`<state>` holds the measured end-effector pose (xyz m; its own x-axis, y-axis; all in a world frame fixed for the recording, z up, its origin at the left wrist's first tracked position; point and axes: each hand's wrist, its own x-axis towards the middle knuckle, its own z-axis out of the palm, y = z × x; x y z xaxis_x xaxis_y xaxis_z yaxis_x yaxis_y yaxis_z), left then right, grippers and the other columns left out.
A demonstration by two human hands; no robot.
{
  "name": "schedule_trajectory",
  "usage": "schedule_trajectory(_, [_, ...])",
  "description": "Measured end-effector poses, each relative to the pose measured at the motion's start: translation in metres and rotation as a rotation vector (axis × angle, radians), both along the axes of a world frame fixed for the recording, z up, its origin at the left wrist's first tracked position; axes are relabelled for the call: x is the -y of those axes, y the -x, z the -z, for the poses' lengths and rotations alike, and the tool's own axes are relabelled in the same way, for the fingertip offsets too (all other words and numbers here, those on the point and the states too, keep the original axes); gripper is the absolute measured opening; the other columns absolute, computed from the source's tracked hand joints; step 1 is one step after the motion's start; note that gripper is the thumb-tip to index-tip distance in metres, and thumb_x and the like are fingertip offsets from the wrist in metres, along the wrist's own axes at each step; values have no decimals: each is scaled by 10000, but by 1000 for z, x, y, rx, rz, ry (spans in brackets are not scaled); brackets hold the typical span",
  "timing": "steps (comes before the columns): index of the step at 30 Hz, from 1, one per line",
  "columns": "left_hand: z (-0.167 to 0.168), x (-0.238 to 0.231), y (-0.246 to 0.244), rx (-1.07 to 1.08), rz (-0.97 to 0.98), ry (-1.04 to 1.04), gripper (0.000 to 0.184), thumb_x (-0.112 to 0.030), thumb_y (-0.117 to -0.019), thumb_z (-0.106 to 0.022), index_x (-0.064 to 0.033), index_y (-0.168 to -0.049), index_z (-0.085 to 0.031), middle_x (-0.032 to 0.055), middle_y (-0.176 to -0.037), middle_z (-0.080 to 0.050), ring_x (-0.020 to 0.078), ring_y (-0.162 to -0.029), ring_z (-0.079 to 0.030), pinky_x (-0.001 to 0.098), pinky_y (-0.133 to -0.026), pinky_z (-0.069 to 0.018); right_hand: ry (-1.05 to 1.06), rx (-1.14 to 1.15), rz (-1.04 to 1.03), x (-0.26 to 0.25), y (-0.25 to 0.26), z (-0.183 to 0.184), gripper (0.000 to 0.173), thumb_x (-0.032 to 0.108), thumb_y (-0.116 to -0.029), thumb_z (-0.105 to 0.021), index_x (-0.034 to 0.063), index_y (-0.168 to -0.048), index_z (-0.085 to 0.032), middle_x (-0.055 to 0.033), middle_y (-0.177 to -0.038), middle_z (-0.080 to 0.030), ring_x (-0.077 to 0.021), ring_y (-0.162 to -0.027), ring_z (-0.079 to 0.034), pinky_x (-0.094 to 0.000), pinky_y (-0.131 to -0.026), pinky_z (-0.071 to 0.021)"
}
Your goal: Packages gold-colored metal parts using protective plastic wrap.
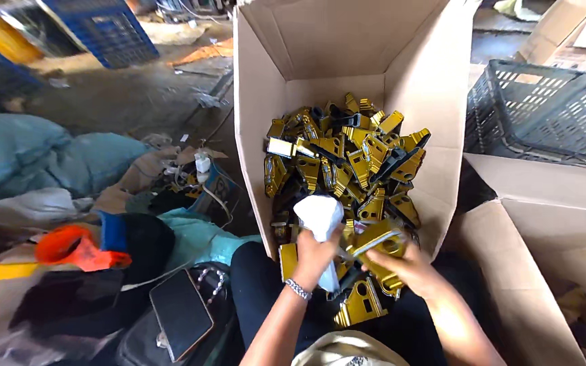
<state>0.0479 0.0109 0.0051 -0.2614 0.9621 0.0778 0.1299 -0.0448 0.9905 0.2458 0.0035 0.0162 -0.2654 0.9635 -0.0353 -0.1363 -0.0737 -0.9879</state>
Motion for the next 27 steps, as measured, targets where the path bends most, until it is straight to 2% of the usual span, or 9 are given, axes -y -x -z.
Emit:
schedule_trajectory(3, [-15,3,-21,298,20,113,370,-52,-813,-781,41,-1138,-633,75,-1002,-719,98,-959,-692,284,-892,-580,-104,415,132,-9,17,6,615,227,-852,-789,-43,-1344,-537,-101,-1134,-705,-119,-1039,-687,-308,-944,-570])
schedule_trajectory(6, [-27,1,-23,360,59,131,339,-22,-834,-768,33,-1142,-636,69,-1002,-724,103,-954,-693,276,-886,-578,-343,889,95,-13,25,5,444,141,-839,-767,-78,-1204,-639,-257,-1125,-691,-396,-978,-707,-578,-851,-570])
schedule_trajectory(8, [-24,4,-21,184,107,64,318,-36,-826,-771,51,-1105,-646,77,-965,-727,105,-912,-703,275,-859,-585,-278,1093,-89,-14,31,2,501,185,-903,-724,-61,-1314,-576,-288,-1269,-628,-452,-1032,-686,-594,-877,-548])
schedule_trajectory(10, [-9,7,-20,-211,150,-156,318,-87,-763,-790,99,-1002,-693,136,-910,-744,162,-884,-732,339,-854,-593,-238,1114,-118,-23,31,7,574,217,-919,-698,-79,-1374,-511,-305,-1325,-597,-460,-1057,-679,-599,-901,-532])
schedule_trajectory(14, [2,-4,-13,-563,196,-300,353,-158,-700,-802,102,-917,-703,234,-909,-717,377,-922,-710,540,-878,-550,-79,650,15,-28,32,27,745,105,-839,-763,-91,-1463,-405,-284,-1383,-555,-363,-1245,-591,-494,-1063,-474])
schedule_trajectory(17, [13,-15,-4,-507,52,-340,399,-158,-693,-818,119,-954,-700,221,-911,-735,307,-898,-737,470,-860,-586,151,114,1,-21,29,28,743,93,-821,-781,-36,-1464,-433,-159,-1300,-631,-162,-1157,-642,-320,-993,-543])
schedule_trajectory(21, [14,-3,-3,-246,-141,-284,452,-70,-775,-818,174,-1106,-632,198,-995,-732,139,-948,-724,297,-908,-583,45,81,227,-17,27,23,678,209,-818,-786,-9,-1414,-549,-127,-1230,-675,-141,-1081,-664,-306,-920,-565])
schedule_trajectory(25, [-3,29,-19,-275,26,-329,458,-136,-787,-752,183,-1093,-630,181,-1001,-714,88,-987,-685,233,-936,-528,95,-186,219,-17,36,26,595,128,-914,-654,-38,-1449,-453,-68,-1053,-724,-105,-909,-711,-294,-801,-608])
schedule_trajectory(27, [-4,18,-5,-455,-23,-368,432,-154,-777,-735,160,-1065,-665,201,-1004,-723,186,-979,-710,327,-933,-556,201,-305,253,-11,36,14,447,35,-939,-622,-43,-1366,-517,-90,-1060,-701,-173,-853,-729,-367,-699,-651])
